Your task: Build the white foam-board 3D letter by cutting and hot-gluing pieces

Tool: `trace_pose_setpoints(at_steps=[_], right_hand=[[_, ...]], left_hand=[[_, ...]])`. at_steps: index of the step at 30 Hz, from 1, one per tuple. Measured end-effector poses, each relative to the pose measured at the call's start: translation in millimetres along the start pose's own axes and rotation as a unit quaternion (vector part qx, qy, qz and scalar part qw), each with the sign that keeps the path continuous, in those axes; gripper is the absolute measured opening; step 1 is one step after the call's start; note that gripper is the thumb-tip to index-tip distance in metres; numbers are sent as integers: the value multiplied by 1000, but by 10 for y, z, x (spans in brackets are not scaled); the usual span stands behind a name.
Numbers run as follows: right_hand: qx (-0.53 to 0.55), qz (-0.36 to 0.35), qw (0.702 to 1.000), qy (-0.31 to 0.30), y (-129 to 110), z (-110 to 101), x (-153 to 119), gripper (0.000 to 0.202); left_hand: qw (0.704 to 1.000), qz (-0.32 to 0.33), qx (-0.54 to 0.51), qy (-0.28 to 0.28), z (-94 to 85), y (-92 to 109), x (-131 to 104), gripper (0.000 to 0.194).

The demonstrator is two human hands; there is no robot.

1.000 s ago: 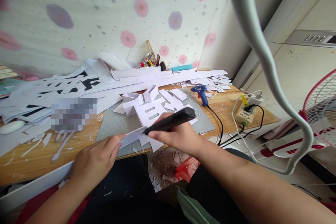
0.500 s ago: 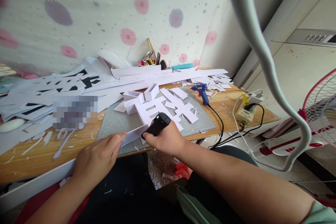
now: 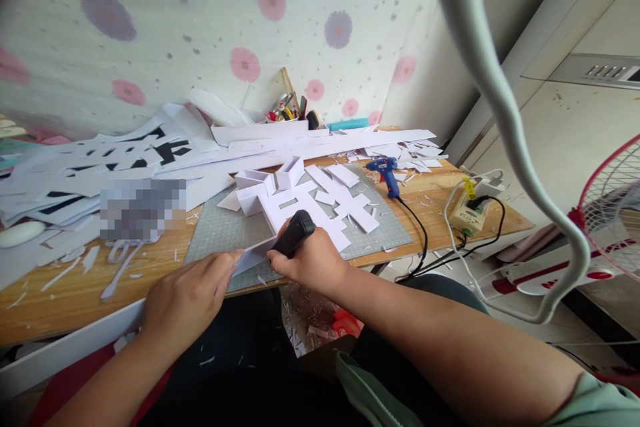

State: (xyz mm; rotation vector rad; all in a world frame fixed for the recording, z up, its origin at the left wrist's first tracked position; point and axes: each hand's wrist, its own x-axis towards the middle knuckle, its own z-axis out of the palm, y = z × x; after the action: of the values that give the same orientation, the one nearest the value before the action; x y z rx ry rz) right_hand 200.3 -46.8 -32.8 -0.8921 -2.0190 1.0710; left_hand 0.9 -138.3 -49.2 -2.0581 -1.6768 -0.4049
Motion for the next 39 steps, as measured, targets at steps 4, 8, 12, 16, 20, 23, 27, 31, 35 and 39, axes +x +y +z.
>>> trace_pose_setpoints(at_steps=[4, 8, 12, 16, 20, 23, 27, 31, 35, 39], right_hand=[[-47, -28, 998, -9, 10, 12, -11, 15], [-120, -44, 991, -28, -67, 7, -41, 18], [-191, -39, 977, -83, -166, -5, -85, 20], [-263, -117, 952, -103, -152, -6, -100, 20], [-297, -196, 928, -112, -98, -3, -85, 22], [-292, -211, 927, -104, -129, -25, -83, 20], [-263, -262, 928, -29, -278, -153, -98, 17], [-212, -262, 936, 103, -392, -344, -64, 25], [-187, -270, 943, 57, -273, -377, 48, 37], [-282, -337, 898, -28, -93, -253, 104, 38]], left_hand=[[1000, -1, 1, 0, 2, -8, -3, 26], [1000, 2, 4, 7, 6, -14, 0, 25], [1000, -13, -14, -4, 12, -17, 1, 31], [998, -28, -46, -33, 8, -27, 5, 33], [997, -30, -54, -46, -1, -40, 7, 33], [998, -25, -45, -47, -7, -43, 2, 32], [999, -18, -25, -42, -20, -33, 1, 33], [1000, 1, -9, -29, -12, -23, 19, 33], [999, 7, 8, -37, -24, -25, 25, 31], [998, 41, -44, -22, -175, -15, -6, 27]])
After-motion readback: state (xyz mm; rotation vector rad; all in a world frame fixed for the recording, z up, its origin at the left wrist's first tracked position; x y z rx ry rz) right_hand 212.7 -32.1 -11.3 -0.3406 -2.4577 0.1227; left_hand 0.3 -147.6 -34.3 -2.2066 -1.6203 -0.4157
